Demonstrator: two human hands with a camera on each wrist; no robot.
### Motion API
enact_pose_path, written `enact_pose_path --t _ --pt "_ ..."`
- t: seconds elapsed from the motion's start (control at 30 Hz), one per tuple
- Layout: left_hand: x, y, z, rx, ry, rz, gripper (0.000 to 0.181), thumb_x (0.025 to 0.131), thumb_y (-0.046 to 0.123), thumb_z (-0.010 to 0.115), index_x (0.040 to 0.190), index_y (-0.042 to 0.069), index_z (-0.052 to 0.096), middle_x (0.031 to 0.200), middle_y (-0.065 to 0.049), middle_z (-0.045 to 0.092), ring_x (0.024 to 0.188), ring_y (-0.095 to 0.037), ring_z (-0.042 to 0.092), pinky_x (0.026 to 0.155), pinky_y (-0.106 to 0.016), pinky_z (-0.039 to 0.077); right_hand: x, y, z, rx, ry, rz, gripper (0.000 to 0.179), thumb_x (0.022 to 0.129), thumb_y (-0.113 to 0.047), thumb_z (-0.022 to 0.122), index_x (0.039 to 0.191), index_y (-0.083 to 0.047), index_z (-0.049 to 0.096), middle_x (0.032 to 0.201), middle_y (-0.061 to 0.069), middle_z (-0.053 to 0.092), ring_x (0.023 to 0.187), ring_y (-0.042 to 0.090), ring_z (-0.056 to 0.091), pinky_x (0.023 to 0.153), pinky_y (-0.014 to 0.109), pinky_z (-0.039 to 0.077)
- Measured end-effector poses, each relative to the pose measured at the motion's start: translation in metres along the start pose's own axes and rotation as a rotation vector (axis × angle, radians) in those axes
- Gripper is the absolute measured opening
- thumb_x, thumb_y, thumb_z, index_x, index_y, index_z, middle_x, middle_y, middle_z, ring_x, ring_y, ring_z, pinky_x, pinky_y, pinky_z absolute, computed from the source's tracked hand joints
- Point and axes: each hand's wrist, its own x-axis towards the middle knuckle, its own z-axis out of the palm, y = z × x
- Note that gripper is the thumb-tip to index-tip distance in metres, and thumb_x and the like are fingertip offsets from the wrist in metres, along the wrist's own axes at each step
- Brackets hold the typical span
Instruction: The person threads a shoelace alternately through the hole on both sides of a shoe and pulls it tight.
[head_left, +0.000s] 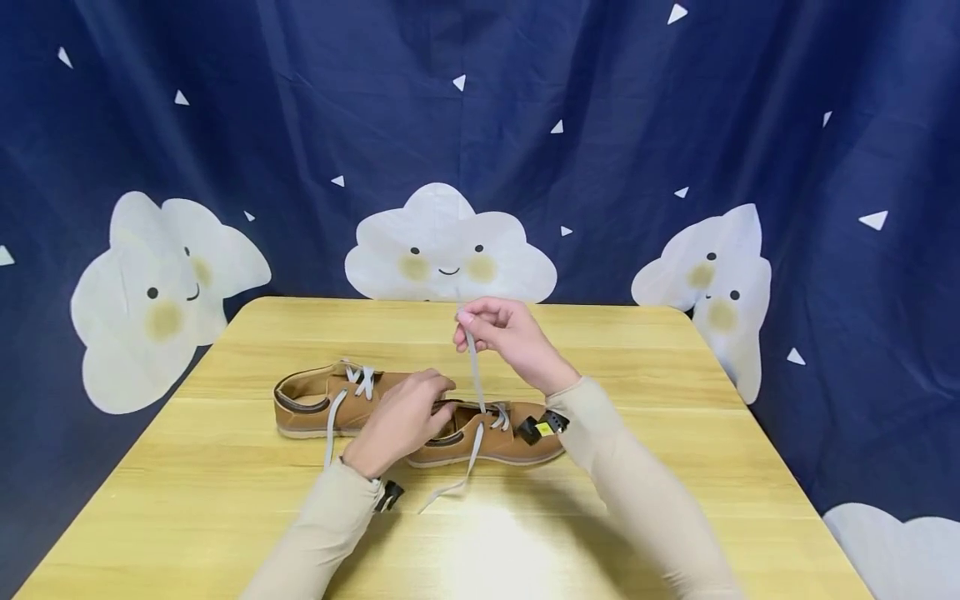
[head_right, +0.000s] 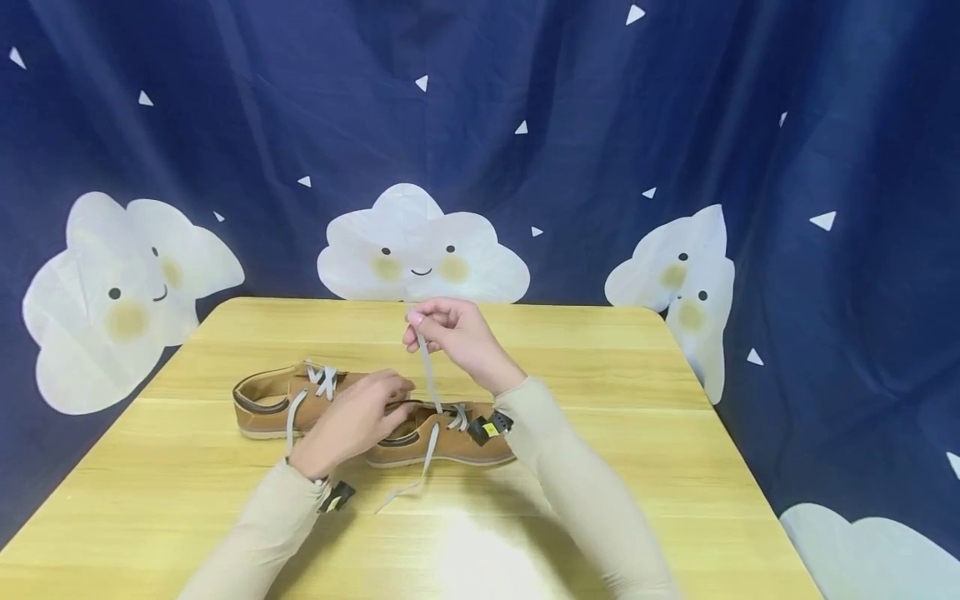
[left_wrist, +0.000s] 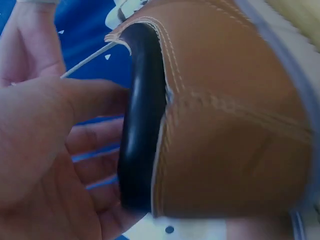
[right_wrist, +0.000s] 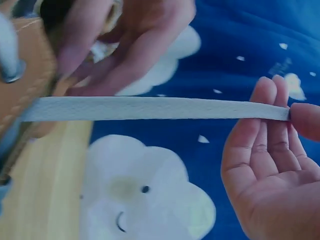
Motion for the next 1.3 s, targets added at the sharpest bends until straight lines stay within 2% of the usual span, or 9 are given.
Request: enact_pose_path --t 0.1,0.2,0.3,0.47,0.6,0.7,0.93,1.07,1.3 --pt "0.012 0.002 0.005 -0.021 -0.054 0.065 0.02 0.096 0.02 0.074 0.113 0.009 0.076 0.111 -0.004 0.075 0.1 -0.019 0.071 0.085 -0.038 0.06 -0.01 -0.005 -0.005 0.065 0.068 -0.06 0.012 0.105 -0.012 0.058 0.106 -0.004 0.067 0.081 -0.002 0.072 0.074 0.011 0.068 0.074 0.025 0.058" --pt "0.02 0.002 0.009 -0.046 -0.104 0.101 0.01 0.097 0.023 0.073 0.103 0.016 0.078 0.101 0.004 0.076 0.088 -0.011 0.07 0.077 -0.032 0.058 -0.022 -0.008 -0.01 0.111 0.129 -0.088 0.01 0.105 -0.011 0.058 0.101 -0.008 0.068 0.079 -0.002 0.069 0.067 0.011 0.064 0.068 0.023 0.056" --pt "0.027 -0.001 0.012 -0.068 -0.117 0.112 0.009 0.099 0.024 0.071 0.095 0.022 0.078 0.091 0.01 0.075 0.075 -0.003 0.063 0.067 -0.026 0.053 -0.034 -0.006 -0.016 0.087 0.156 -0.071 0.011 0.104 -0.013 0.06 0.098 -0.009 0.068 0.073 -0.003 0.067 0.061 0.011 0.059 0.061 0.022 0.052" --pt "0.032 -0.007 0.016 -0.113 -0.14 0.078 0.011 0.101 0.025 0.068 0.096 0.024 0.078 0.086 0.011 0.073 0.069 -0.001 0.057 0.061 -0.025 0.049 -0.049 0.013 -0.022 -0.036 0.097 0.069 0.013 0.101 -0.011 0.061 0.094 -0.006 0.069 0.065 -0.003 0.063 0.052 0.01 0.053 0.049 0.022 0.041" --pt "0.033 -0.01 0.015 -0.155 -0.16 0.026 0.011 0.101 0.025 0.068 0.097 0.023 0.078 0.088 0.009 0.073 0.069 -0.004 0.056 0.062 -0.027 0.047 -0.053 0.031 -0.023 -0.143 -0.002 0.207 0.018 0.1 -0.009 0.059 0.091 0.003 0.067 0.061 -0.003 0.06 0.049 0.008 0.049 0.046 0.02 0.038" --pt "0.034 -0.011 0.016 -0.173 -0.157 0.004 0.012 0.101 0.025 0.067 0.097 0.022 0.078 0.089 0.008 0.074 0.071 -0.005 0.058 0.063 -0.027 0.048 -0.055 0.039 -0.023 -0.197 -0.045 0.275 0.023 0.1 -0.01 0.062 0.089 0.01 0.065 0.057 -0.003 0.057 0.047 0.009 0.045 0.046 0.02 0.036" --pt "0.038 -0.009 0.016 -0.199 -0.156 -0.019 0.012 0.101 0.024 0.068 0.096 0.021 0.079 0.092 0.006 0.076 0.077 -0.005 0.062 0.068 -0.027 0.052 -0.056 0.055 -0.025 -0.256 -0.094 0.337 0.023 0.095 -0.008 0.06 0.077 0.007 0.063 0.051 -0.004 0.05 0.042 0.007 0.035 0.043 0.02 0.029" --pt "0.038 -0.009 0.016 -0.206 -0.162 -0.025 0.013 0.101 0.024 0.067 0.097 0.021 0.079 0.093 0.006 0.076 0.078 -0.005 0.062 0.07 -0.029 0.052 -0.054 0.061 -0.022 -0.259 -0.083 0.375 0.021 0.093 -0.007 0.06 0.076 0.005 0.064 0.05 -0.004 0.049 0.041 0.006 0.034 0.043 0.02 0.027" --pt "0.037 -0.009 0.015 -0.217 -0.164 -0.028 0.013 0.101 0.024 0.067 0.096 0.021 0.079 0.091 0.007 0.075 0.075 -0.004 0.061 0.067 -0.027 0.051 -0.051 0.066 -0.013 -0.31 -0.058 0.353 0.021 0.093 -0.005 0.059 0.075 0.003 0.065 0.048 -0.004 0.049 0.037 0.005 0.035 0.041 0.021 0.03"
